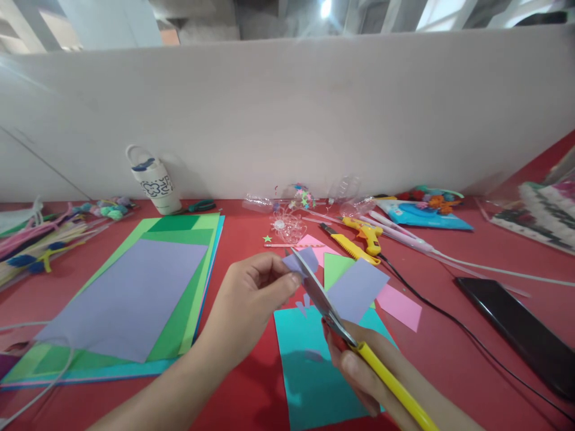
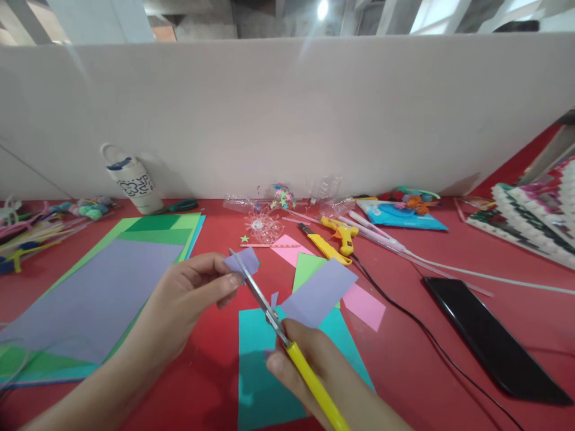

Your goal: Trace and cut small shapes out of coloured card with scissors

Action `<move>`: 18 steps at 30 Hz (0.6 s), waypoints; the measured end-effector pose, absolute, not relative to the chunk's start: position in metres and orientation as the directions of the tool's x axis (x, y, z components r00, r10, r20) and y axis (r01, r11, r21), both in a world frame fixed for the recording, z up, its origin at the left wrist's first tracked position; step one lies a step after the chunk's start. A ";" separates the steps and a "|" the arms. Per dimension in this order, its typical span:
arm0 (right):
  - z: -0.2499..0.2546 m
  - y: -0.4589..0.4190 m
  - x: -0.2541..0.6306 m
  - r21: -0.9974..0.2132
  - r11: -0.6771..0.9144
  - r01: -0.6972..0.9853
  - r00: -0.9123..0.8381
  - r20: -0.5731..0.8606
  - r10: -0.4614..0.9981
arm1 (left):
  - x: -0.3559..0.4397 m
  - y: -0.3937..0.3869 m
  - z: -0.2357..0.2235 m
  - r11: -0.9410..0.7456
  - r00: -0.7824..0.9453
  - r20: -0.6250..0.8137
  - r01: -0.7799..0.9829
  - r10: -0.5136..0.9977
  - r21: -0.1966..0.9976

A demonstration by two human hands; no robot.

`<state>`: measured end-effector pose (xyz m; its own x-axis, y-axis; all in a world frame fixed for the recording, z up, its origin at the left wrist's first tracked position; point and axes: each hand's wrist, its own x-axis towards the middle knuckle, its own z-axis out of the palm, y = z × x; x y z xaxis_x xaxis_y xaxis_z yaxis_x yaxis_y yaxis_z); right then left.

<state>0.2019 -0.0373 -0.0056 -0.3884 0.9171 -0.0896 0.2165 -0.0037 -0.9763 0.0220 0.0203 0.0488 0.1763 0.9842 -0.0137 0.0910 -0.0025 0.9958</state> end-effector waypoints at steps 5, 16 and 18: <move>-0.006 -0.038 0.201 -0.977 -0.042 0.209 -0.393 -0.123 0.911 | 0.025 0.018 0.045 -0.002 0.152 -0.003 0.036 0.988 0.999; -0.004 -0.042 0.196 -0.982 -0.077 0.173 -0.372 -0.137 0.918 | 0.032 0.016 0.036 0.008 0.133 0.003 -0.081 0.991 0.997; -0.005 -0.041 0.196 -0.981 -0.076 0.178 -0.375 -0.139 0.917 | 0.033 0.016 0.036 0.014 0.141 0.001 -0.100 0.990 0.995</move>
